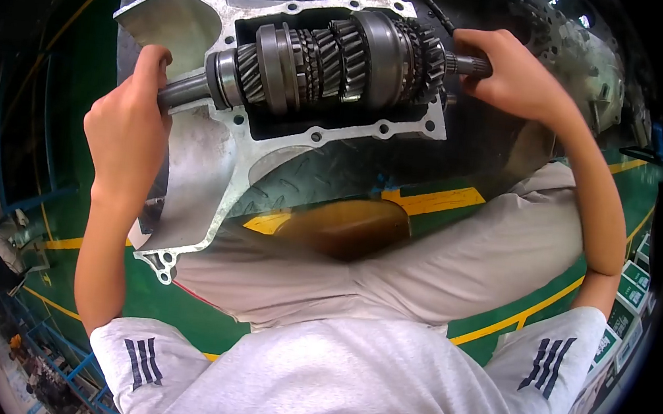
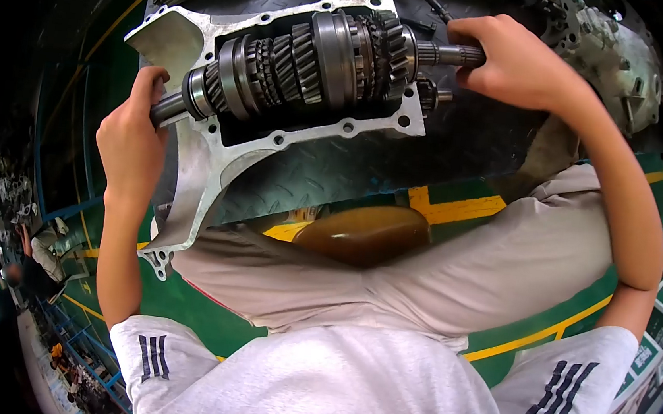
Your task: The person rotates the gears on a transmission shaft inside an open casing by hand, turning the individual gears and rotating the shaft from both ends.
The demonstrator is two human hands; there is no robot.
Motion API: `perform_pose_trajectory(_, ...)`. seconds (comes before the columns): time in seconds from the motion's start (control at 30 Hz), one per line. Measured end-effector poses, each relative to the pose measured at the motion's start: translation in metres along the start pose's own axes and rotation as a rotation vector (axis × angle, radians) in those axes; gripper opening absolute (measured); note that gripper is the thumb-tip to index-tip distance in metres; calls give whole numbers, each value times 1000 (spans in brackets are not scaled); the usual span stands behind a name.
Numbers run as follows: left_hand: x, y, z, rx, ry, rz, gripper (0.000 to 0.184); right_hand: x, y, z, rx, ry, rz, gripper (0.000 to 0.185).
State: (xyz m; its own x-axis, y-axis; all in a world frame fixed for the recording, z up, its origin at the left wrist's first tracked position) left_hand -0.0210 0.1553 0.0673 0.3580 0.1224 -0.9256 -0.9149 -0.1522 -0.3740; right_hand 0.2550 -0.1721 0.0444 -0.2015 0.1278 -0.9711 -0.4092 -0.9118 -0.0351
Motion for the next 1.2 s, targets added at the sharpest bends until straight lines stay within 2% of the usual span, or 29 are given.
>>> perform_pose_trajectory(0.03, -1, 0, 0, -3, -2, 15, 50, -3, -4, -2, 6, -134, 97, 25)
perform_pose_trajectory(0.07, -1, -1, -1, 2, -4, 18, 50, -8, -7, -6, 68, -131, 299, 26)
perform_pose_trajectory(0.1, -2, -1, -2, -2, -1, 12, 50, -16, -10, -2, 71, -135, 295, 26)
perform_pose_trajectory(0.17, -2, -1, -3, -6, 0, 5, 49, -22, -15, 5, 480, -222, 601, 30)
perform_pose_trajectory(0.2, -2, -2, -4, -28, 3, 18, 49, -24, -17, 5, 471, -175, 629, 32)
perform_pose_trajectory(0.23, -2, -1, -4, -49, 6, 32, 49, -17, -12, 2, 469, -177, 628, 32)
perform_pose_trajectory(0.3, -2, -1, -3, -50, 11, 20, 49, -5, -1, -3, 203, -78, 149, 27)
perform_pose_trajectory(0.33, -1, 0, -4, -54, 19, 10, 48, 0, 2, -2, 203, -77, 148, 27)
perform_pose_trajectory(0.4, -1, 0, -5, -59, 18, 5, 48, 2, 6, 3, 84, 2, -44, 19)
perform_pose_trajectory(0.63, 0, 1, -10, -34, 88, -45, 47, 4, 3, 10, 220, 59, 60, 12)
perform_pose_trajectory(0.7, 2, 0, -10, -11, 108, -70, 47, 10, 6, 7, 110, 150, -94, 9)
perform_pose_trajectory(0.8, 3, 2, -11, 11, 136, -104, 47, 17, 8, 7, 176, 236, -167, 10)
perform_pose_trajectory(0.9, 6, 3, -11, 29, 146, -132, 48, 22, 11, 5, 115, 279, -279, 13)
perform_pose_trajectory(1.03, 4, 1, -8, 99, 169, -141, 50, 18, 9, 1, 46, 307, -277, 10)
perform_pose_trajectory(1.07, 2, 1, -8, 98, 168, -141, 50, 16, 8, -2, 31, 288, -210, 10)
perform_pose_trajectory(1.13, -3, -1, -8, 35, 186, 20, 48, 11, 9, -2, 16, 268, -145, 12)
perform_pose_trajectory(1.2, -9, -3, -8, 21, 209, 77, 44, 6, 7, 5, 168, 110, 6, 17)
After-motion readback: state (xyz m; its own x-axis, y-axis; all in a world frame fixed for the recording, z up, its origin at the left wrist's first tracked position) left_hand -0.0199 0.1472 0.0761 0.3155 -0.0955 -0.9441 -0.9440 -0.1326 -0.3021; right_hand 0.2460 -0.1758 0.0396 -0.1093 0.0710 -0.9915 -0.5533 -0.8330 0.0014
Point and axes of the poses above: each hand's wrist, its own y-axis away from the middle knuckle, its own x-axis out of the palm, z = x × y, the point moved 2 cm from there along -y, towards the middle knuckle, and after that the axes turned 6 degrees about y, right-handed, at the moved point
